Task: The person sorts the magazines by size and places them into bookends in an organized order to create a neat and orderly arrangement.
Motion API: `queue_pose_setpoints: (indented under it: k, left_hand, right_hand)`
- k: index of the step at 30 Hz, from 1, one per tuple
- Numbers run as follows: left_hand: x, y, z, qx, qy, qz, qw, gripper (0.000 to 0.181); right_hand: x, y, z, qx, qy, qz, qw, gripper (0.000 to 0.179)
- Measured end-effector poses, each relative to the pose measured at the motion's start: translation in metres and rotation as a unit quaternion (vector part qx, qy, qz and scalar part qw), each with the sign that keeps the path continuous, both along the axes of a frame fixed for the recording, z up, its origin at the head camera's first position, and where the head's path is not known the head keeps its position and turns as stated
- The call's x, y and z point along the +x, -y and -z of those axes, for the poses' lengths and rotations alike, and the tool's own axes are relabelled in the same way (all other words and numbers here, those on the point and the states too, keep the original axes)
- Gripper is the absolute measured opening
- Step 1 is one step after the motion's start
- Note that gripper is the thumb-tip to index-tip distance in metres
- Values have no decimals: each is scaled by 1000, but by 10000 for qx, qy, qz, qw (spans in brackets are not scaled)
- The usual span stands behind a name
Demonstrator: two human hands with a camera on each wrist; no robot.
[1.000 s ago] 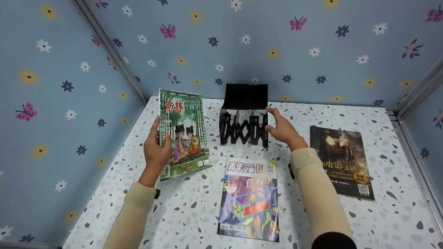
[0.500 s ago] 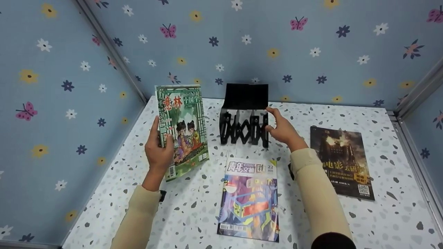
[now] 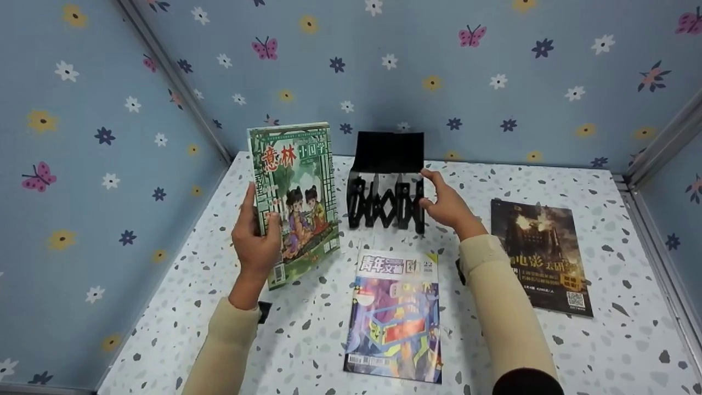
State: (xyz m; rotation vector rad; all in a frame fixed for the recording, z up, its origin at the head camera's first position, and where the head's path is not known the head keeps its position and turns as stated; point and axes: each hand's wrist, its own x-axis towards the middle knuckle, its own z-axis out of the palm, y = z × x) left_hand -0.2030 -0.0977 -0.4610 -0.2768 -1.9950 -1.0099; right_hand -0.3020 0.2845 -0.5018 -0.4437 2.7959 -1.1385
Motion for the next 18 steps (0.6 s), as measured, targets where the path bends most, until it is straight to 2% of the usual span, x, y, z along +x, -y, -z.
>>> queue_pose_setpoints:
  k: [6, 10, 18]
  left_hand:
    - [4, -10, -11, 243, -228, 269, 9991, 59]
    - [8, -15, -18, 365, -385, 336, 9980, 59]
    - [13, -29, -32, 387, -818, 632, 9939, 60]
  right_hand:
    - [-1, -1, 0, 41, -116, 32, 9999, 64]
    - [0, 0, -1, -17, -142, 1, 9999, 64]
    - [-1, 3, -1, -2, -22, 49, 10000, 65]
